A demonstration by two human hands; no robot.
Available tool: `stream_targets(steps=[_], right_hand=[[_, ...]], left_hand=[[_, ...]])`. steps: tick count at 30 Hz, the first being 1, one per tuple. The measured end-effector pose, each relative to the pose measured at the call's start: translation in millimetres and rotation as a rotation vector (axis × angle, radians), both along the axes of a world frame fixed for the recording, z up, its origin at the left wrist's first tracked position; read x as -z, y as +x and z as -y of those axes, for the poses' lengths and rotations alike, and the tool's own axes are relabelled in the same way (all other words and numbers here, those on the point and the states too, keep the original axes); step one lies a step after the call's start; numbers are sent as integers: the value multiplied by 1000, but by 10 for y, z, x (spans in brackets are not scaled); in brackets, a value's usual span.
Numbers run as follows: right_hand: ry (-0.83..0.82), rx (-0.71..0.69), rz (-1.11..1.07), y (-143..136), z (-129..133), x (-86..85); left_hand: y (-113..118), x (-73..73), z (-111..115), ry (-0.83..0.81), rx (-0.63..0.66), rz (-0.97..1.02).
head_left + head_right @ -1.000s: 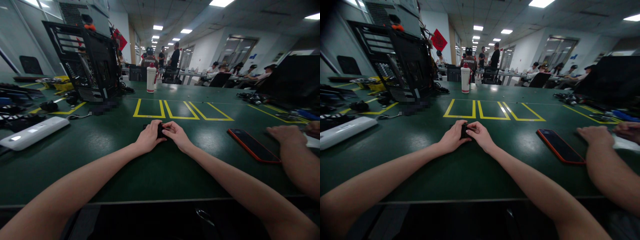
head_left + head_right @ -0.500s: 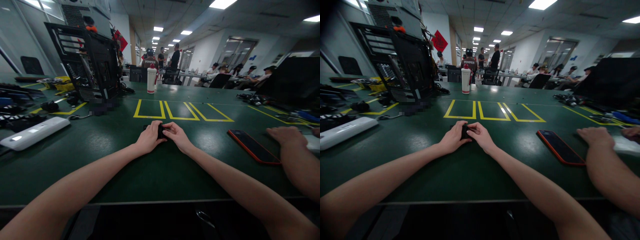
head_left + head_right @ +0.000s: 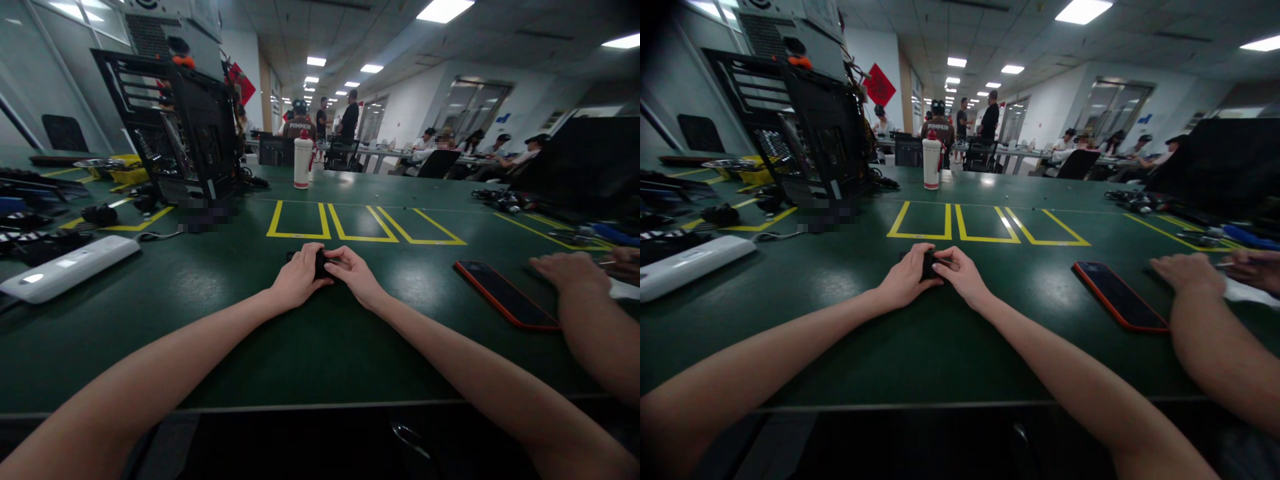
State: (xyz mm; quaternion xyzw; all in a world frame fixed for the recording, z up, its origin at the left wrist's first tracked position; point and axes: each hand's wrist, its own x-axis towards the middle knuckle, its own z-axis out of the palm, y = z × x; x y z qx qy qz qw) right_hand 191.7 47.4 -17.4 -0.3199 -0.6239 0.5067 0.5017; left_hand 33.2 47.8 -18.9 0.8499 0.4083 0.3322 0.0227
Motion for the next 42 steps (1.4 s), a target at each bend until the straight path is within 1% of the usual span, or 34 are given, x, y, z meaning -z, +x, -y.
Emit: stream_targets(steps=[3,8,13,18,22,25,34,40,42], right_hand=[[3,0,13,3,-23,0],[-50,-61,19,23,-21,11],[-23,-36,-11,13,10,5],[-2,-8,-13,8,-20,10],[-52,-44,-14,18,-38,22],[-57,-59,-16,21,-30,26],[-14,-20,-23,15,-25,20],[-62,-96,-12,29,-31,19],[-58,-96,-11,30,-19,21]], left_hand=[[2,-5,0,-8,6,13],[-4,-2,-1,-10,6,11],[-6,-3,3,-15,5,15],[-3,-8,5,-6,1,10],[-1,-2,2,-13,-2,14],[-1,3,0,-15,-1,20],[1,4,-2,-15,-9,7],[-5,-6,1,-17,-9,6],[-6,-11,2,-19,-6,2]])
